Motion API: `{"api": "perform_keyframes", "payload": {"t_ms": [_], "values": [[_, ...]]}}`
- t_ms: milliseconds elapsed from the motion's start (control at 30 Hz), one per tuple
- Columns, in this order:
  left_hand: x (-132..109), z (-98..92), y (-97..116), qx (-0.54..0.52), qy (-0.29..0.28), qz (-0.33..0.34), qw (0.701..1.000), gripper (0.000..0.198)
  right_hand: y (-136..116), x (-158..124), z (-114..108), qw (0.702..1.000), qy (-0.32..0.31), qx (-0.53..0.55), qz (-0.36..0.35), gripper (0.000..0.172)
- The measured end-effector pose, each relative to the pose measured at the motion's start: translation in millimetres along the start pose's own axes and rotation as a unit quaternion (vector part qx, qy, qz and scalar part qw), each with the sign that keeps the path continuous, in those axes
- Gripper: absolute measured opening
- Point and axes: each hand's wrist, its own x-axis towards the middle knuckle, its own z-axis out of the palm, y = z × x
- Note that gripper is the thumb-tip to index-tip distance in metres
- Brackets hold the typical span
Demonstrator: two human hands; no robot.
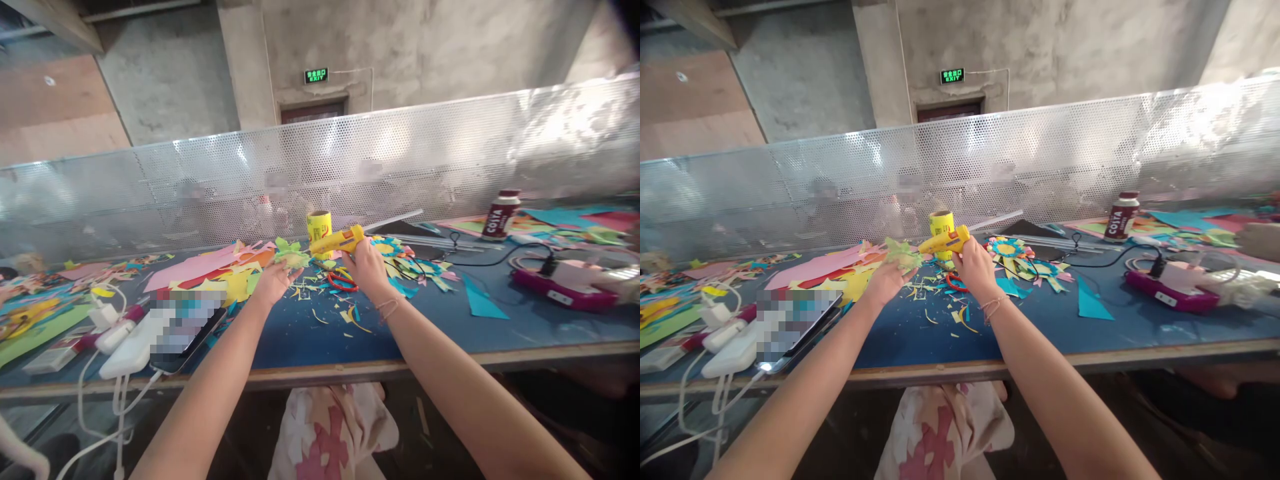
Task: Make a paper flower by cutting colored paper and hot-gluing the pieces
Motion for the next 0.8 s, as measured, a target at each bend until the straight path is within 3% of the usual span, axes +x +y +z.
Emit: {"api": "perform_keyframes", "payload": {"t_ms": [300, 800], "values": [[1.6, 0.0, -0.4, 0.02, 0.009, 0.004, 1.0, 0.006, 0.1, 0.2, -1.2, 1.0, 0.003, 0.003, -0.007, 0.014], [0.3, 0.2, -0.4, 0.026, 0.013, 0.005, 1.0, 0.016, 1.4, -0.9, 1.3, 1.0, 0.021, -0.017, -0.006, 0.021]]}}
